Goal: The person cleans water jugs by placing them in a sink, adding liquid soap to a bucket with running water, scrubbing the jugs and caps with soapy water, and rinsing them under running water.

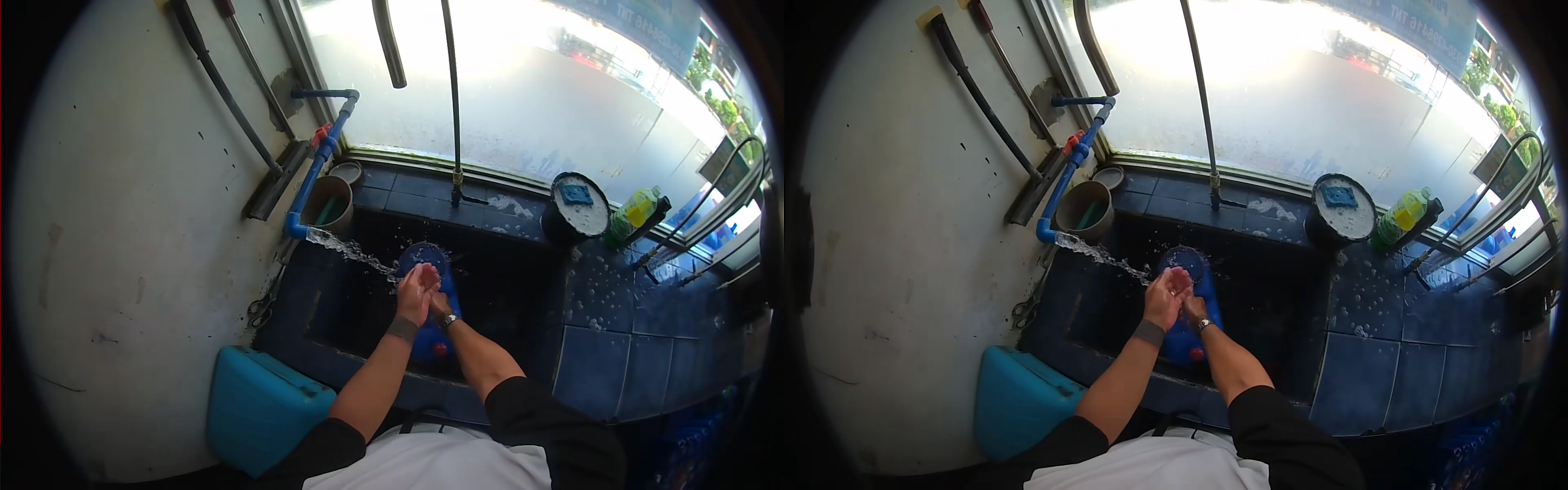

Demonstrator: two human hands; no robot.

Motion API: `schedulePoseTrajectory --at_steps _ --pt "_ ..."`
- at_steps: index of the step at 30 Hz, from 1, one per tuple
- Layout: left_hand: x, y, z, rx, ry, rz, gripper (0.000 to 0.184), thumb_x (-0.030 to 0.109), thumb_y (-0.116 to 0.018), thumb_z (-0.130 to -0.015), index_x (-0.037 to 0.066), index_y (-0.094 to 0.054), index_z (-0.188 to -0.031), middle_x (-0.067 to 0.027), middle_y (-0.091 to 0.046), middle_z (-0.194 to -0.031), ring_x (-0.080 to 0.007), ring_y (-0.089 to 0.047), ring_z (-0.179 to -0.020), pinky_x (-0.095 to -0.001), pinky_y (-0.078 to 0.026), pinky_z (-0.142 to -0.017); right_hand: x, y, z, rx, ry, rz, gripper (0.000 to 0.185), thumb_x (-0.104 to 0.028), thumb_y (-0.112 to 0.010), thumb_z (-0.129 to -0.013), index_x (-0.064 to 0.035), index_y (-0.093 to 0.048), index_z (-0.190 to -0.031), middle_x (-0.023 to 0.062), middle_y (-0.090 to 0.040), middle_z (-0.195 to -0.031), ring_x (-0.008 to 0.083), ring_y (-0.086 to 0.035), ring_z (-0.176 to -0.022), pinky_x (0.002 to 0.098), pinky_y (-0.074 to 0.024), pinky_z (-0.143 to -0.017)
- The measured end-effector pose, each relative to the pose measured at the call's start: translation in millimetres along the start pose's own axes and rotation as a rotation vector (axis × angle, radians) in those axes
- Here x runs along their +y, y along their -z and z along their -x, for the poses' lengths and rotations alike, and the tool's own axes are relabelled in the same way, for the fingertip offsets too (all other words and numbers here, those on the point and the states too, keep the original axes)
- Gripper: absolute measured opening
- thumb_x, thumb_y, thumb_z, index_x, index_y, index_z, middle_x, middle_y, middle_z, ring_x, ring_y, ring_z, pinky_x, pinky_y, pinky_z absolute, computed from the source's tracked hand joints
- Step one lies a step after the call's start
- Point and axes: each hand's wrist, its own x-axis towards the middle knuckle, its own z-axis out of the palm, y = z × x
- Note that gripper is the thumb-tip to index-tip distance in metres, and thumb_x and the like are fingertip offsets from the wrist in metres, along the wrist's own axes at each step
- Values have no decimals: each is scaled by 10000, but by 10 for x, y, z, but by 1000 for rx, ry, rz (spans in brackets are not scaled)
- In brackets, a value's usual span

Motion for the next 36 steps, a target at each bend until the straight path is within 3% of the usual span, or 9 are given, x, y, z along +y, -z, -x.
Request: schedulePoseTrajectory --at_steps 2,7,10,15,20,23,26,33,36 --pt "-260 46 -82 21 -192 -321 404 259 -475 -935 -20 -486 -1227 -161 -594 -1118 -288 -592 -984 -412 -465 -877 45 162 230 -77 95 322 720 -648 -364 -875 5 -587 -670 135 -591 -630 243 -607 -631 368 -451 -554" --pt "-783 430 -65 -540 355 -190 464 318 -455 -945 5 -453 -1287 -193 -488 -1292 -309 -488 -1173 -451 -361 -990 741 1338 362 -111 508 588 649 -596 -403 -897 -18 -569 -655 86 -529 -554 228 -539 -531 381 -420 -541" --pt "-965 92 309 -847 -265 -464 552 415 -434 -935 61 -401 -1356 -192 -347 -1420 -345 -310 -1321 -482 -211 -1080 955 2022 478 -29 520 690 581 -544 -409 -920 -22 -567 -719 86 -541 -621 232 -540 -598 365 -424 -595" --pt "-1492 -220 352 -518 64 -881 618 500 -418 -912 121 -359 -1397 -184 -296 -1453 -373 -207 -1363 -501 -117 -1105 1318 2737 495 -22 460 720 550 -537 -384 -933 -17 -542 -851 79 -550 -770 215 -526 -737 337 -414 -707" --pt "-1273 -125 365 -839 -165 -764 665 547 -417 -890 111 -367 -1389 -188 -306 -1444 -389 -225 -1350 -509 -138 -1101 1517 2772 475 52 442 580 570 -561 -374 -929 -19 -544 -881 64 -535 -802 182 -507 -783 328 -414 -751" --pt "-1228 -83 144 -646 120 -949 642 522 -427 -897 108 -370 -1385 -187 -302 -1445 -382 -230 -1348 -512 -143 -1098 1312 2590 353 99 520 621 591 -590 -381 -914 -28 -563 -899 62 -555 -825 175 -519 -816 316 -419 -769" --pt "-832 -17 507 -724 -327 -625 544 402 -497 -903 82 -430 -1339 -188 -434 -1353 -354 -363 -1281 -471 -262 -1059 846 1974 538 -248 232 522 664 -663 -378 -873 -39 -603 -913 76 -610 -889 205 -568 -888 293 -428 -809" --pt "-548 293 -366 23 288 -3 298 160 -589 -827 -1 -613 -1076 -180 -624 -1069 -320 -566 -1046 -363 -416 -936 268 -432 -96 -474 -18 -73 619 -644 -434 -847 -73 -569 -1043 101 -624 -952 285 -574 -890 440 -435 -864" --pt "-443 562 -199 -240 -137 -445 384 160 -609 -816 8 -560 -1165 -182 -608 -1093 -293 -568 -1031 -365 -419 -936 -12 -903 -456 -705 -105 -510 569 -578 -454 -866 -97 -541 -1158 99 -622 -1013 327 -557 -985 496 -401 -939"
